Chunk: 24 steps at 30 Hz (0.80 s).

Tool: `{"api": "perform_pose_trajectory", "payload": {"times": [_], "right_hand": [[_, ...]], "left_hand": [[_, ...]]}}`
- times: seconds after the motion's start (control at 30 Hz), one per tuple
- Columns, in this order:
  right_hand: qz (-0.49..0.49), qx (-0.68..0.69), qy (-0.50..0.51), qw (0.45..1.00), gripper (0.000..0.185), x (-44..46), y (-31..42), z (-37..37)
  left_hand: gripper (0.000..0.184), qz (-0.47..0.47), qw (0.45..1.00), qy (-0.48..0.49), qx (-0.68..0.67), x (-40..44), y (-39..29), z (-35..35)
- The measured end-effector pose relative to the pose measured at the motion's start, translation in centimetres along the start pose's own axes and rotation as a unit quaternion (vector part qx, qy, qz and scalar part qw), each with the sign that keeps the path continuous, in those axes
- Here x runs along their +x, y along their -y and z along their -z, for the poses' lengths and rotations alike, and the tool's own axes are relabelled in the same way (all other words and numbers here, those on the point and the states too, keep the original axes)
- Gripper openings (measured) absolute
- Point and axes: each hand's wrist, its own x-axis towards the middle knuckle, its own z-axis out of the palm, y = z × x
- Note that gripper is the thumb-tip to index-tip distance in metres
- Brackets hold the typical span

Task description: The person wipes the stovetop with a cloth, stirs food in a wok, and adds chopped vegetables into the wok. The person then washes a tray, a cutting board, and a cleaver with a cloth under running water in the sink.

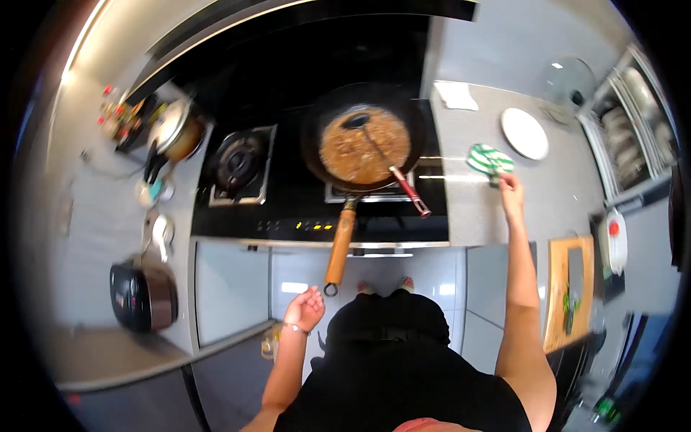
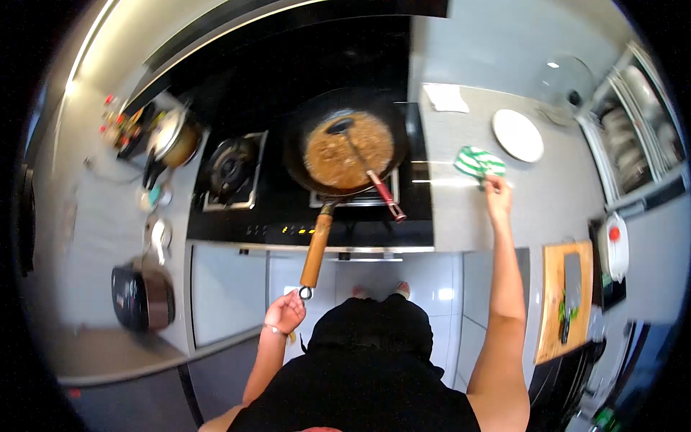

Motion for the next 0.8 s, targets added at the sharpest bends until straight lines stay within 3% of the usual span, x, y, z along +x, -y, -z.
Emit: {"api": "perform_pose_trajectory", "payload": {"times": [0.17,0.27,0.33,0.47,0.53,0.67,0.8], "right_hand": [[0.035,-0.205,0.037,0.977,0.038,5.7,-4.2,-2.2],[0.069,-0.328,0.081,0.939,0.041,4.2,-1.3,-2.7],[0.163,-0.365,0.061,0.915,0.039,3.4,-3.4,-3.5],[0.135,-0.309,0.075,0.938,0.032,-3.1,0.4,-4.7],[0.180,-0.264,0.081,0.944,0.030,-7.4,0.7,-5.3],[0.119,-0.267,0.115,0.949,0.031,-16.2,5.1,-7.4],[0.107,-0.227,0.134,0.959,0.034,-22.5,10.4,-13.3]], "left_hand": [[0.021,-0.042,0.999,0.012,-0.005,-1.6,2.4,-0.5],[0.019,-0.052,0.999,0.004,-0.016,-2.4,3.8,-0.9],[0.018,-0.048,0.998,-0.010,-0.027,-2.3,4.6,-0.6],[0.019,-0.024,0.999,-0.030,-0.012,-1.9,5.3,-0.3],[0.021,-0.014,0.999,-0.038,0.004,-1.6,5.2,-1.0],[0.020,0.011,0.999,0.045,0.017,0.2,3.5,0.5],[0.021,0.021,0.998,0.062,0.017,-0.8,-0.2,2.6]]}}
